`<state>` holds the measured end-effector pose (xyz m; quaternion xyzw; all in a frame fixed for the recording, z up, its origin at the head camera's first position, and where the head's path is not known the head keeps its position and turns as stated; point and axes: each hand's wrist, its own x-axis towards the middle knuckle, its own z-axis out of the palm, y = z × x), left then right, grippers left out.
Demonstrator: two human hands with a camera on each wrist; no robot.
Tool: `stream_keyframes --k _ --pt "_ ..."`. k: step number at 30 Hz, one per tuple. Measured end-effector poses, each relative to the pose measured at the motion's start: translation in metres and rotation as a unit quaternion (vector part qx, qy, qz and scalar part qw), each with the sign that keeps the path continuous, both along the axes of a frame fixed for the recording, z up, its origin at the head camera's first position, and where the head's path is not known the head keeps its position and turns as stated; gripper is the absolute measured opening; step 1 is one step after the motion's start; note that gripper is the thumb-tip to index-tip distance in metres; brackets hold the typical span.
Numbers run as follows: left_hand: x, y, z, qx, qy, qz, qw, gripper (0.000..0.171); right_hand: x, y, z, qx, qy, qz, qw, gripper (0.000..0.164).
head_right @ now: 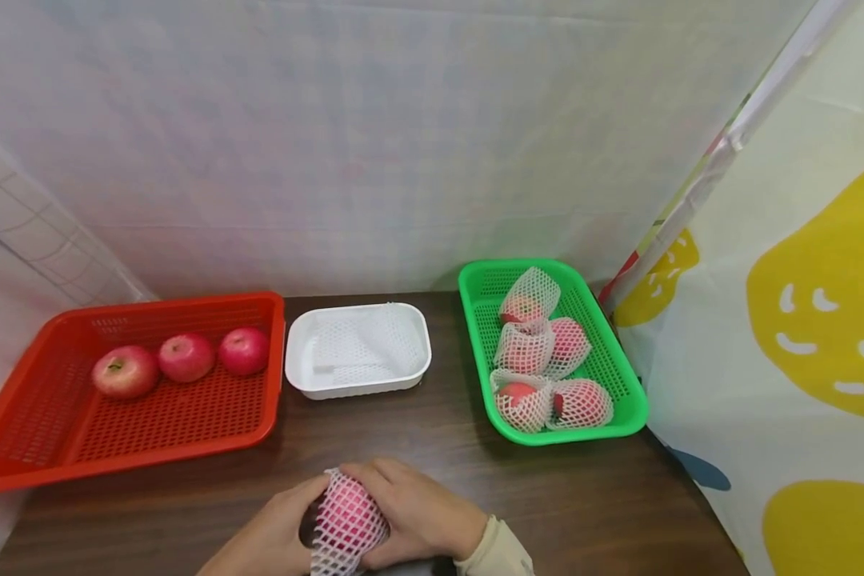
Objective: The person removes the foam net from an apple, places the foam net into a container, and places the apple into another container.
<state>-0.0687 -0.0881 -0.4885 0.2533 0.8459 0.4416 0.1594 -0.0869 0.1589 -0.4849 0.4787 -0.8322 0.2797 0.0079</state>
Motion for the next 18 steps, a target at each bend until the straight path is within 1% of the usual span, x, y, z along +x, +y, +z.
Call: stream_keyframes --k 3,6,9,11,12,15,17,18 --pt "-0.001 0.001 -0.002 0.006 -0.023 0.005 0.9997 0.074 0.000 -0.002 0.000 0.000 -0.005 0.001 1.000 0.101" --pt "-0.001 0.000 -0.002 -0.002 -0.025 0.013 0.9996 0.069 0.000 0.002 0.000 0.003 -0.021 0.002 1.000 0.099" --pt "-0.001 -0.004 -0.001 -0.022 -0.018 0.024 0.9993 0.074 0.000 0.009 0.001 0.007 -0.038 -0.004 0.999 0.090" --pt "-0.001 -0.007 0.000 -0.034 -0.019 0.037 0.9986 0.079 0.000 0.014 0.002 0.003 -0.028 -0.012 1.000 0.074" --pt "-0.001 -0.009 0.001 -0.035 -0.022 0.043 0.9982 0.081 -0.001 0.016 0.002 0.001 -0.020 -0.019 1.000 0.063" --pt "-0.001 -0.014 0.004 -0.042 -0.047 0.066 0.9959 0.082 -0.005 0.022 0.004 -0.009 0.024 -0.033 0.999 0.030" --pt "-0.001 -0.017 0.007 -0.044 -0.063 0.082 0.9937 0.082 -0.009 0.027 0.007 -0.011 0.061 -0.039 0.997 0.016" --pt "-0.001 -0.018 0.008 -0.047 -0.066 0.091 0.9925 0.084 -0.012 0.030 0.009 -0.009 0.077 -0.044 0.996 0.013"
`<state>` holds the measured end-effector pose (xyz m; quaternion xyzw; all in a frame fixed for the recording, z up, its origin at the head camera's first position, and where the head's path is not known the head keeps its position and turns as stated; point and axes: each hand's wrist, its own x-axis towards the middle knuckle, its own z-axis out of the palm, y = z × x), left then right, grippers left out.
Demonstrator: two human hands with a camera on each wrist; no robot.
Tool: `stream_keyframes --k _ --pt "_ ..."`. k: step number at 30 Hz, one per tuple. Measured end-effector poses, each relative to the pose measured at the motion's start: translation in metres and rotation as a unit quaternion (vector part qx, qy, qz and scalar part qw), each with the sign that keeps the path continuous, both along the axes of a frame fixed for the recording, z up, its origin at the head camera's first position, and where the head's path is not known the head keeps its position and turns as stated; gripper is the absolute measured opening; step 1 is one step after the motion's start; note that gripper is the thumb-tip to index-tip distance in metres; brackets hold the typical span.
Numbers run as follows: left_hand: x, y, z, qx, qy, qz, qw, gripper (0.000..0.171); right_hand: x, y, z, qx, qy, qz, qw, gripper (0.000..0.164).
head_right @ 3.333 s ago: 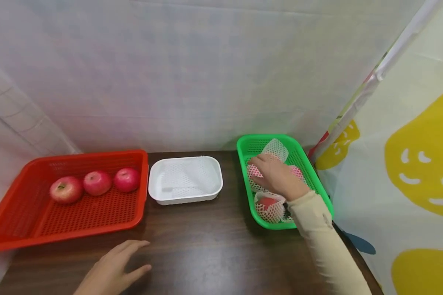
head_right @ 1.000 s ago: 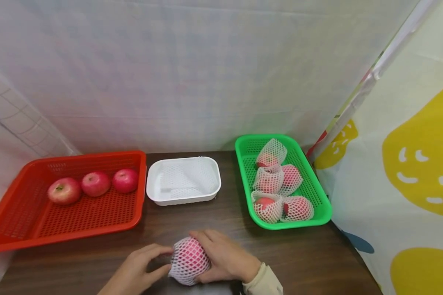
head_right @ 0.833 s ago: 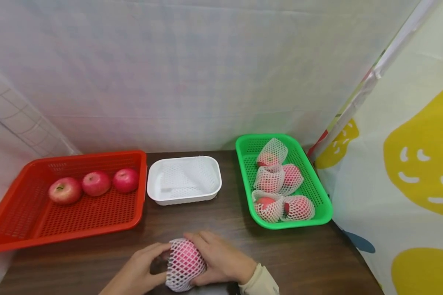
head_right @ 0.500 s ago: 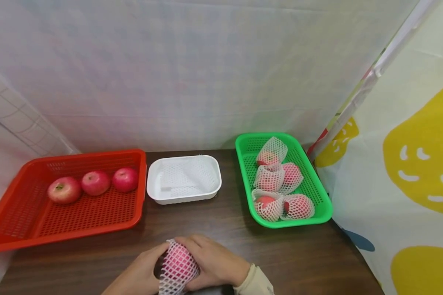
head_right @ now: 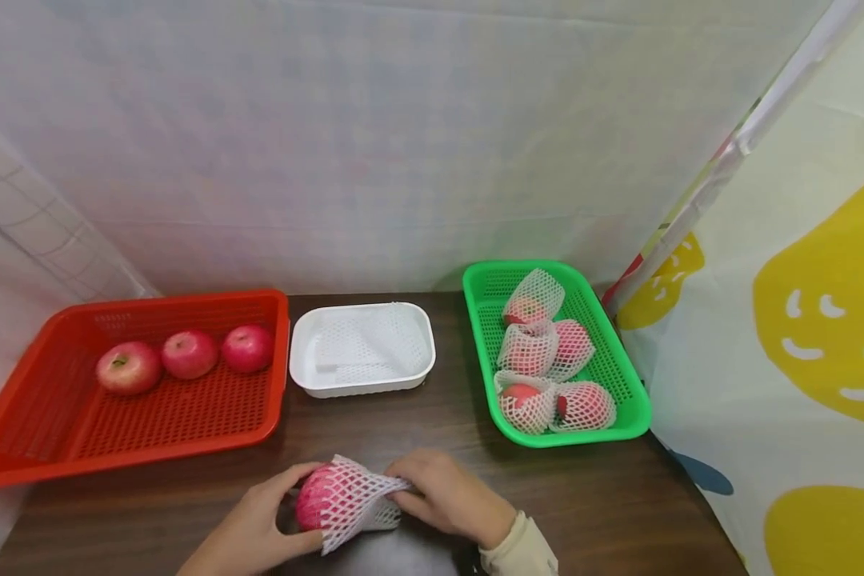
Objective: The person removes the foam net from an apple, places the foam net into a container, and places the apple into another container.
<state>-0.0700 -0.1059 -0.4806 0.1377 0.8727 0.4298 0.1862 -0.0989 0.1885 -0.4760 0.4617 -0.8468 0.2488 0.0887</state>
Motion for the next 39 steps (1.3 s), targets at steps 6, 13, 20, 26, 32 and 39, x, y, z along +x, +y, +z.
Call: stream_keyframes --k 6,13,20,26,32,39 --pt "0.005 -0.009 0.005 -0.024 -0.005 0.047 0.9986 0.085 -0.031 0.014 0.027 -0.014 0.062 -0.027 0.998 0.021" --pt "0.010 -0.012 0.001 -0.023 0.024 0.024 0.9991 0.085 -0.099 -0.010 0.068 -0.032 0.115 -0.064 0.991 0.026" --pt "0.015 -0.014 0.004 -0.009 -0.005 0.023 0.9997 0.084 -0.164 -0.055 0.029 0.062 0.064 -0.109 0.990 0.019" --pt "0.019 -0.017 -0.001 -0.013 0.039 0.026 0.9988 0.084 -0.179 -0.072 0.003 0.169 -0.040 -0.104 0.979 0.011" --pt "0.016 -0.015 -0.001 -0.017 0.032 0.029 0.9989 0.085 -0.167 -0.061 0.016 0.169 -0.048 -0.091 0.980 0.030" --pt "0.014 -0.016 -0.002 -0.019 0.057 0.029 0.9978 0.084 -0.121 -0.030 0.040 0.103 0.034 -0.129 0.986 0.055"
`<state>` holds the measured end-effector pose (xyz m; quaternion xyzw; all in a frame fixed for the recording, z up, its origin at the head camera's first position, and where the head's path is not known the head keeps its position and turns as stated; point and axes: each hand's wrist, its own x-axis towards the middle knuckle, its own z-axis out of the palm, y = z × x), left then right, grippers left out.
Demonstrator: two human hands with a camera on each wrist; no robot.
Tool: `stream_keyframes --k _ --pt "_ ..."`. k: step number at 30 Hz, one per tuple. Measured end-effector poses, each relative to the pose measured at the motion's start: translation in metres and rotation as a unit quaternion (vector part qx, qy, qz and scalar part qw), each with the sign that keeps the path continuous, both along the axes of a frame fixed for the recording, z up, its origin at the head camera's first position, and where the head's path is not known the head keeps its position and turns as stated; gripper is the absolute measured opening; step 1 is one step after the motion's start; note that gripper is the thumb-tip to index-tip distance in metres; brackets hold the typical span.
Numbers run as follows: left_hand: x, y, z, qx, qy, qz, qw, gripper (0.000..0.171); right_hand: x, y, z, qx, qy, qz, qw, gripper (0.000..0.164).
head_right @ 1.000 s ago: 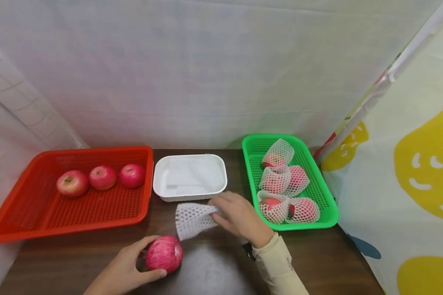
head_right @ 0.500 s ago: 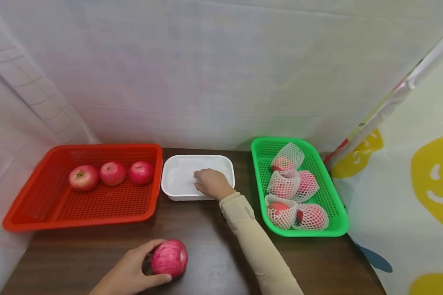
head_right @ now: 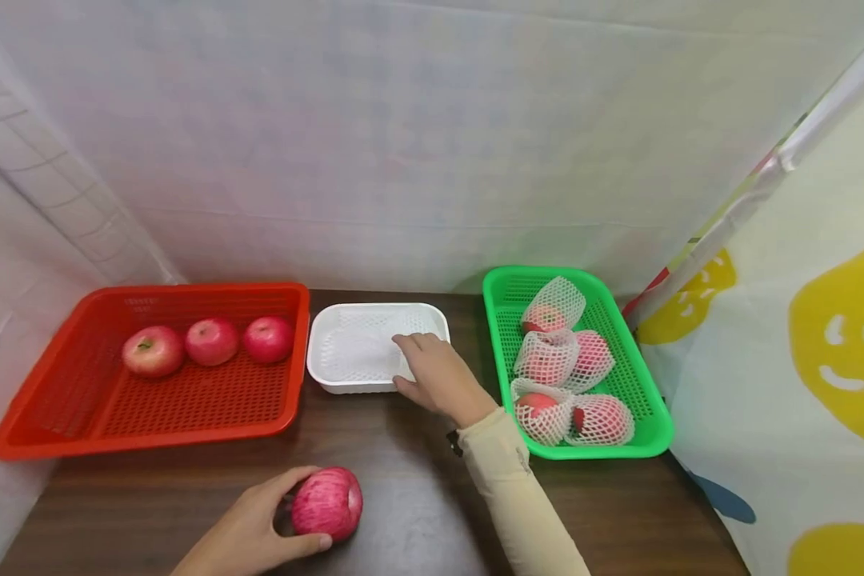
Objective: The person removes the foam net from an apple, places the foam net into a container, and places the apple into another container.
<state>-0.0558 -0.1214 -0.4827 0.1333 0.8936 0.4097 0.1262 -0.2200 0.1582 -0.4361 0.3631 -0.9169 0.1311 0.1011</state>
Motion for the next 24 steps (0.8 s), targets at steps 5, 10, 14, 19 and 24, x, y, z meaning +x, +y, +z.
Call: stream_keyframes --k 5,10,14,19,24 --pt "-0.002 0.000 0.002 0.000 -0.003 0.008 1.0000 0.085 0.044 0.023 -0.005 -0.057 0.030 0.036 0.997 0.045" --pt "-0.010 -0.004 0.013 -0.024 -0.001 0.023 0.9994 0.086 0.073 0.037 -0.020 -0.062 -0.014 0.036 0.997 0.039" --pt "-0.021 -0.020 0.032 -0.062 0.040 0.040 0.9965 0.088 0.087 0.047 -0.034 -0.079 -0.054 0.014 0.995 0.035" --pt "-0.042 -0.073 0.065 -0.103 0.128 0.079 0.9832 0.086 0.101 0.055 -0.049 -0.107 -0.090 0.014 0.990 0.032" --pt "-0.073 -0.135 0.079 -0.186 0.132 0.142 0.9631 0.103 0.108 0.057 -0.061 -0.121 -0.098 0.016 0.988 0.031"
